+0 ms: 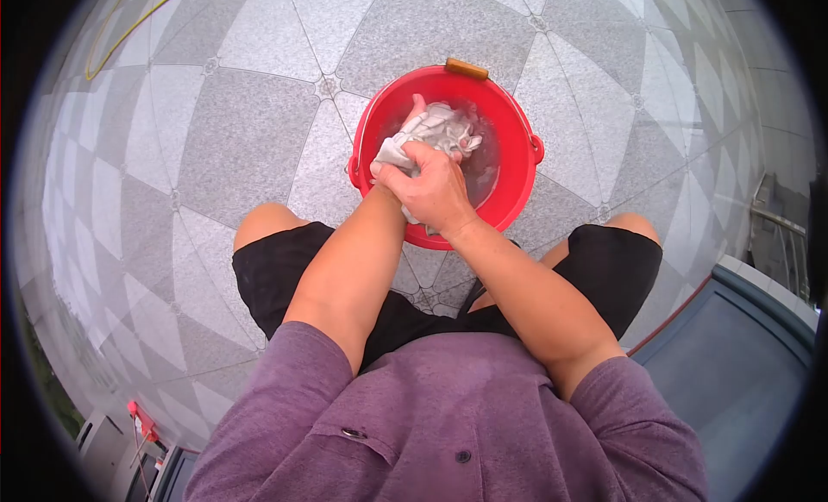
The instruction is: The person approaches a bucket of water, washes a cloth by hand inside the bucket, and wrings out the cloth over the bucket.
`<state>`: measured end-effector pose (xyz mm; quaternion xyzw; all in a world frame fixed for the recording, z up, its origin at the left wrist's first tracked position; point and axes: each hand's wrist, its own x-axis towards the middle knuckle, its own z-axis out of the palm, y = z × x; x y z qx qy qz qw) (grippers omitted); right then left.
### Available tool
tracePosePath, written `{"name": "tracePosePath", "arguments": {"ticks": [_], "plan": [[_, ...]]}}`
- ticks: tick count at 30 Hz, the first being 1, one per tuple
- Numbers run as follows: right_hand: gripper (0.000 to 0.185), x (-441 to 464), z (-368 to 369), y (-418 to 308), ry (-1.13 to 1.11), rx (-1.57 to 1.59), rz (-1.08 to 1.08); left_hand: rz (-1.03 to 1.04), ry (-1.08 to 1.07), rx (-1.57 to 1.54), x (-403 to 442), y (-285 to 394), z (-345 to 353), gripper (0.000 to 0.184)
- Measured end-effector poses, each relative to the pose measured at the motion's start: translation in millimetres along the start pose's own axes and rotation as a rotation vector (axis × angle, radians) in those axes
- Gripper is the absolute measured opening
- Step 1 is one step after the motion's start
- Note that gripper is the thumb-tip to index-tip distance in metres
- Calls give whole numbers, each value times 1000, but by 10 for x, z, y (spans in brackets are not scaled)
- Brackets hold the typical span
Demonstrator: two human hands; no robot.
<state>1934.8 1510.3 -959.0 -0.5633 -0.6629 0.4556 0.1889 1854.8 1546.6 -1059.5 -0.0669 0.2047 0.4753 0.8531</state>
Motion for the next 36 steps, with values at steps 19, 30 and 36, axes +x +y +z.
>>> {"name": "tracePosePath", "arguments": {"ticks": [19, 30, 36], "plan": [[48, 780, 363, 2046, -79, -414, 397, 331, 919, 658, 154, -146, -493, 42], [43, 848, -81, 1560, 211, 1273, 767, 91, 584, 171, 290, 6, -618, 61], [21, 260, -30, 596, 198, 1293, 387, 30, 243, 85, 393, 5, -742, 82]]}}
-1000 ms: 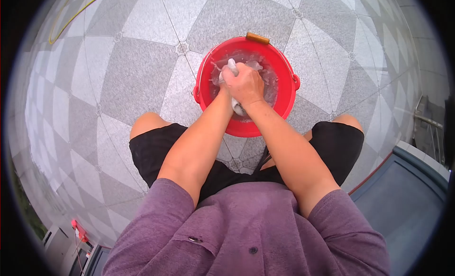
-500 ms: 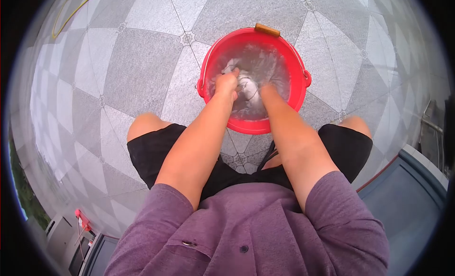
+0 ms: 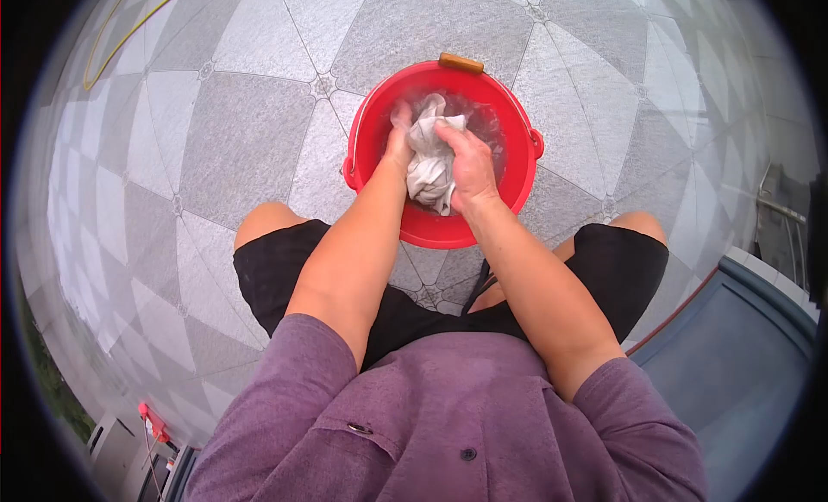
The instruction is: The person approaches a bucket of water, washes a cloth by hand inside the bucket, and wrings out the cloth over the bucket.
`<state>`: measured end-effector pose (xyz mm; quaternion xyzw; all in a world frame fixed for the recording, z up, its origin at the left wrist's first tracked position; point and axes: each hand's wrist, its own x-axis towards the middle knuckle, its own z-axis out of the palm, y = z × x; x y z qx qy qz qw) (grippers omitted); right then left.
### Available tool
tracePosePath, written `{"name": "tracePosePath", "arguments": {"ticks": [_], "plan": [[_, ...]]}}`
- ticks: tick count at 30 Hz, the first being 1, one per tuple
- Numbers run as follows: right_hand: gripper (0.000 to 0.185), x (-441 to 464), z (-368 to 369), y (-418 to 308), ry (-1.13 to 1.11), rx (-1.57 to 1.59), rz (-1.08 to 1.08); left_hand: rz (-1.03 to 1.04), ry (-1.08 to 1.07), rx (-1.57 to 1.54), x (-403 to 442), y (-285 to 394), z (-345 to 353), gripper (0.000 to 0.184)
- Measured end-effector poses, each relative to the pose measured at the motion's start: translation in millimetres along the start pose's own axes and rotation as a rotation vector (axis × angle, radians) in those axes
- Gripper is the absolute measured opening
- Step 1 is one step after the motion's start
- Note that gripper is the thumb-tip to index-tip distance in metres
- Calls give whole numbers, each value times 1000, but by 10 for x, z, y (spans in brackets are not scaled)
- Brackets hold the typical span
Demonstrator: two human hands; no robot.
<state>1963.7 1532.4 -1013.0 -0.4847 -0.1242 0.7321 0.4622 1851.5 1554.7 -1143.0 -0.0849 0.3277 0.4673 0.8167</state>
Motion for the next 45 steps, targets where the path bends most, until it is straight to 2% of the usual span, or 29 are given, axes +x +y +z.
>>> {"name": "tracePosePath", "arguments": {"ticks": [1, 2, 3, 7, 8, 9, 11, 12, 16, 18, 19, 20, 21, 23, 26, 28, 29, 30, 32, 33, 34, 36, 37, 38, 41, 42, 45], "plan": [[19, -154, 126, 5, -42, -37, -15, -47, -186, -59, 25, 50, -24, 79], [18, -290, 201, 15, -70, -201, -63, -103, -369, -107, -58, 130, 107, 76], [19, -382, 253, 45, -99, -367, -109, 17, -121, -4, -137, 77, 263, 75], [28, -460, 379, 113, -113, -783, -406, 139, -195, -91, -50, -101, 105, 63], [34, -472, 438, 46, -91, -1064, -445, 171, -210, -110, -46, -128, 49, 60], [35, -397, 428, 66, -58, -1180, -461, 201, -224, -130, -45, -165, -5, 57], [39, -158, 443, 69, 11, -1411, -489, 253, -123, -106, -233, -266, 26, 38], [42, -35, 468, -12, 76, -1421, -358, 226, -25, -47, -208, -265, 45, 36], [45, 738, 45, -54, 255, -1450, -295, 104, 362, 192, -44, -354, 175, 29], [50, 1117, -333, -69, 210, -1428, -237, 282, 467, 345, -60, -382, 288, 29], [49, 1151, -409, 74, 258, -1416, -284, 367, 527, 411, -133, -406, 361, 30], [48, 1164, -485, 211, 306, -1409, -329, 438, 664, 493, -452, -340, 713, 25], [48, 1182, -567, 317, 360, -1396, -379, 413, 653, 512, -418, -359, 581, 27], [52, 1232, -776, 485, 294, -1483, -262, 371, 619, 563, -202, -352, 187, 31], [48, 1325, -1058, 806, 193, -1563, -22, 339, 738, 451, -83, -297, -101, 35], [46, 1403, -1207, 920, 185, -1458, 93, 231, 817, 421, -214, -168, -8, 34], [44, 1422, -1208, 862, 203, -1280, 171, 175, 851, 407, -290, -112, 87, 34], [43, 1446, -1208, 792, 236, -1028, 248, 294, 855, 263, -312, -122, 182, 34], [41, 1355, -1066, 527, 268, -440, 320, 273, 655, 149, -235, -71, 131, 37], [41, 1262, -972, 371, 216, -224, 321, 261, 552, 91, -187, -36, 97, 38], [40, 1141, -856, 223, 151, -44, 317, 109, 578, 88, -273, 52, 281, 39], [39, 862, -614, 20, 19, 119, 263, 68, 318, 50, -236, 70, 326, 52], [35, 730, -511, -19, 6, 102, 196, 47, 191, 29, -212, 57, 326, 59], [31, 575, -387, -23, -8, 86, 131, 67, 150, 51, -98, 9, 219, 74], [23, -123, 208, -126, -67, -104, -48, 126, -318, 27, 593, 97, -521, 72], [22, -241, 264, -49, -92, -327, -162, 47, -616, -203, 640, 64, -534, 71], [21, -432, 397, 60, -79, -910, -509, 34, -125, 6, -432, 78, 545, 62]]}}
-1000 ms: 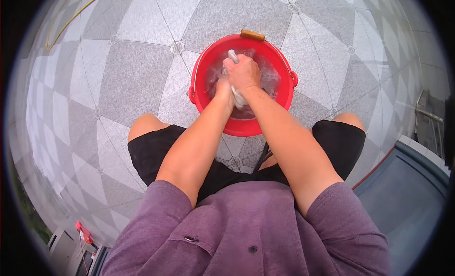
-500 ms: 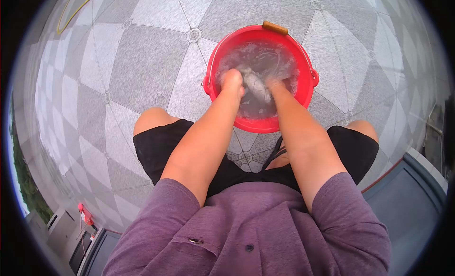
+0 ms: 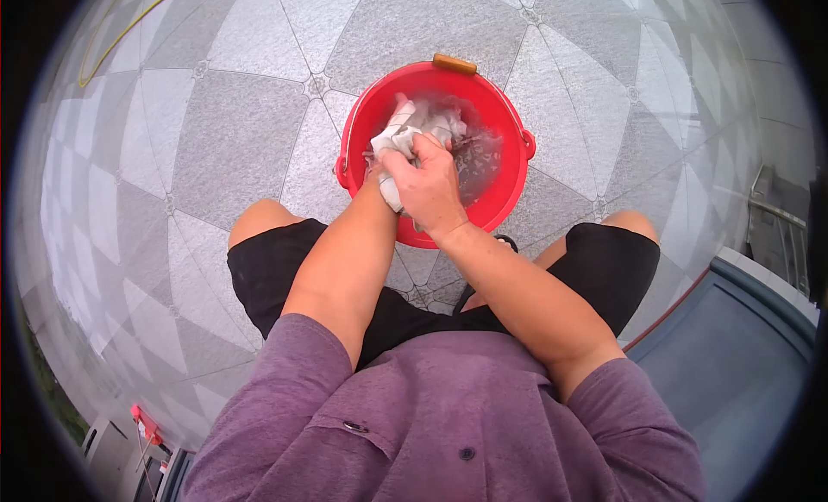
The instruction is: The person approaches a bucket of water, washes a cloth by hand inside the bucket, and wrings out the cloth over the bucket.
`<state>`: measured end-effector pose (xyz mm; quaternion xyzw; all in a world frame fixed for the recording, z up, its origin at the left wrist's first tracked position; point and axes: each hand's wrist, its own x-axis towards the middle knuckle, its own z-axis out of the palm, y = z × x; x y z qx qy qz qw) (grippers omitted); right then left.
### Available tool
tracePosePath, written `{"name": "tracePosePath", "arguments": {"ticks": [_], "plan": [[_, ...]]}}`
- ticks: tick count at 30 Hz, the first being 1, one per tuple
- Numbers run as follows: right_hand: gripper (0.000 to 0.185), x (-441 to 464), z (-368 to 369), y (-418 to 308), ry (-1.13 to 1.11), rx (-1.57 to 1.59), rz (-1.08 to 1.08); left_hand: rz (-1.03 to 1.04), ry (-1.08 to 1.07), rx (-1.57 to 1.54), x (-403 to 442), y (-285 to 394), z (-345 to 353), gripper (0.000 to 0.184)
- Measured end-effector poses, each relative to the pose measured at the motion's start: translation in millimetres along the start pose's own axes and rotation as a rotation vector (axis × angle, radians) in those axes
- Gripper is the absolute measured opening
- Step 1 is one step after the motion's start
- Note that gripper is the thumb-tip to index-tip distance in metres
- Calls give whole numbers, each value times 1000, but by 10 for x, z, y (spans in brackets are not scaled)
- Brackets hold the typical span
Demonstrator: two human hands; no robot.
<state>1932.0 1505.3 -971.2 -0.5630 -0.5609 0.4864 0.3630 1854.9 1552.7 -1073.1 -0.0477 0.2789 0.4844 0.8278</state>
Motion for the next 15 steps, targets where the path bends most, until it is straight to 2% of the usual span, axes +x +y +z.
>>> {"name": "tracePosePath", "arguments": {"ticks": [1, 3, 5, 8, 10, 11, 15], "plan": [[20, -16, 28, -24, 20, -185, -100, 27, -35, -17, 29, -35, 7, 58], [21, 13, 84, -11, 10, -306, -158, 81, -100, -43, 87, -95, -50, 49], [28, 120, 118, 136, 38, -409, -258, 118, 52, -29, 118, -173, -152, 45], [33, 467, 74, 322, -8, -559, -37, 182, 270, -4, 195, -242, -295, 38], [40, 708, -38, 377, 1, -530, 142, 220, 416, 9, 245, -309, -311, 34], [42, 852, -128, 532, 31, -538, 149, 140, 499, 78, 162, -289, -38, 24], [46, 1115, -376, 1260, 77, -590, 217, 252, 608, 521, 126, -287, -10, 20]]}}
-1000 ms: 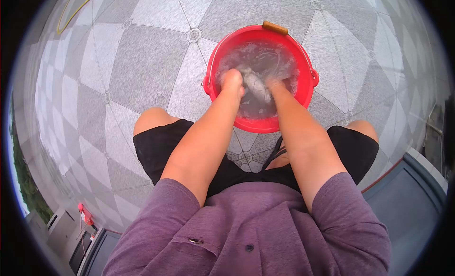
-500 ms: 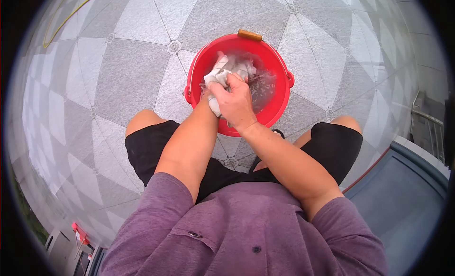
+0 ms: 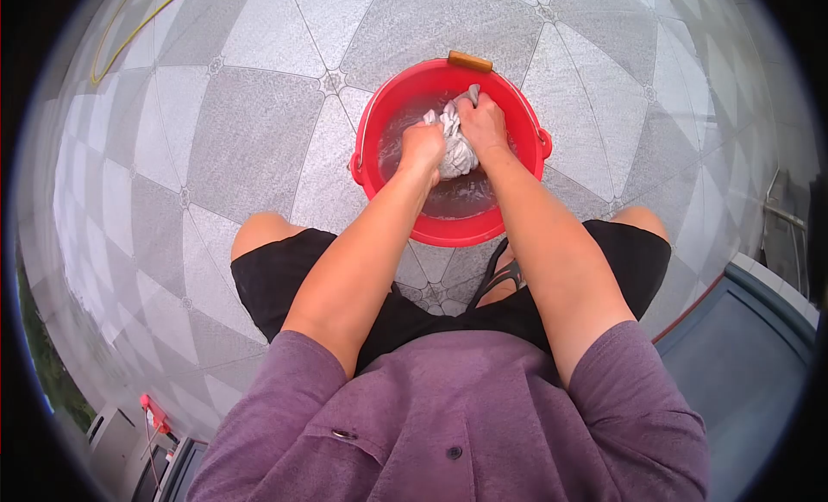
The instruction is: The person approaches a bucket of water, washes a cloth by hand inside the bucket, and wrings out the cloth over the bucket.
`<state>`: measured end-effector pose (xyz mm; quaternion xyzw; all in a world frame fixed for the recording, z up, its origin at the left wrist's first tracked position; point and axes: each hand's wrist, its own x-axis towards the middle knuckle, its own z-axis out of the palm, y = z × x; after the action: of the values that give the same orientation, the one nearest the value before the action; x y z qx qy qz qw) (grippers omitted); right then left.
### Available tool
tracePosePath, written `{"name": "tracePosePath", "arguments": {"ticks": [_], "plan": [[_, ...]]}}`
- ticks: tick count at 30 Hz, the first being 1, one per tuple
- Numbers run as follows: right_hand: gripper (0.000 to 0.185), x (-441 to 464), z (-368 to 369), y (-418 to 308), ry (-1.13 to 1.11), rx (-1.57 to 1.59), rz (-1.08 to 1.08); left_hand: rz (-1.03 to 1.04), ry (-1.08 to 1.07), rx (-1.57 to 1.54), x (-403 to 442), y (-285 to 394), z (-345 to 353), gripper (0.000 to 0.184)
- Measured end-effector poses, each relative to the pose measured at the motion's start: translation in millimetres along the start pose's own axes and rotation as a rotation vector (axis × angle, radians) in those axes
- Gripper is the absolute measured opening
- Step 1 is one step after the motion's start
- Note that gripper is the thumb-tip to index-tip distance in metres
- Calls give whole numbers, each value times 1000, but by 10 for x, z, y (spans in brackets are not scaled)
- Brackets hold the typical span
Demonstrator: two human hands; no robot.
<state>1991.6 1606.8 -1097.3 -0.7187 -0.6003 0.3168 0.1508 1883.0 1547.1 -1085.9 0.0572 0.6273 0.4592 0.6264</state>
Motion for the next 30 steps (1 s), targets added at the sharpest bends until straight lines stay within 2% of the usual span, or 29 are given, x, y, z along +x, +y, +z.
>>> {"name": "tracePosePath", "arguments": {"ticks": [3, 4, 6, 9, 10, 12, 14, 15, 18, 19, 20, 21, 23, 24, 25, 28, 30], "plan": [[47, -51, 346, 452, -89, -127, -18, 33, 184, -10, -45, 120, -65, 24], [48, -78, 536, 677, -147, -172, -12, -6, 226, 89, 12, 107, -138, 27], [55, -337, 385, 417, -284, -145, 281, -89, 301, 286, 216, -1, -289, 34], [53, -274, 588, 651, -342, -117, 418, -126, 291, 80, 553, -397, -456, 37], [52, -226, 584, 676, -348, 8, 465, -91, 310, 21, 547, -384, -455, 40], [51, -81, 513, 741, -358, 480, 665, -20, 345, -98, 533, -350, -437, 44], [50, -111, 272, 537, -356, 973, 799, -241, 86, -243, 616, -272, -430, 44], [49, -190, 108, 374, -364, 1191, 812, -352, -51, -313, 654, -230, -411, 44], [34, -486, -148, -1, -462, 1522, 595, -307, -269, -388, 525, -163, -294, 43], [32, -610, -120, -135, -371, 1481, 443, -288, -338, -411, 503, -124, -277, 45], [27, -813, -287, -415, -380, 1452, 353, -278, -290, -417, 761, -327, -347, 62], [27, -984, -364, -642, -364, 1445, 309, -268, -479, -523, 883, -362, -447, 53], [20, -1200, -311, -854, -371, 1320, 108, -205, -583, -576, 749, -290, -415, 51], [20, -1236, -284, -878, -352, 1056, 11, -175, -603, -589, 674, -253, -405, 50], [21, -1256, -275, -883, -328, 792, -79, -153, -604, -598, 591, -227, -395, 48], [27, -1296, -418, -1049, -130, 282, -324, -54, -489, -565, 516, -271, -414, 45], [29, -1065, -314, -918, -107, 176, -222, 23, -363, -488, 534, -307, -397, 42]]}}
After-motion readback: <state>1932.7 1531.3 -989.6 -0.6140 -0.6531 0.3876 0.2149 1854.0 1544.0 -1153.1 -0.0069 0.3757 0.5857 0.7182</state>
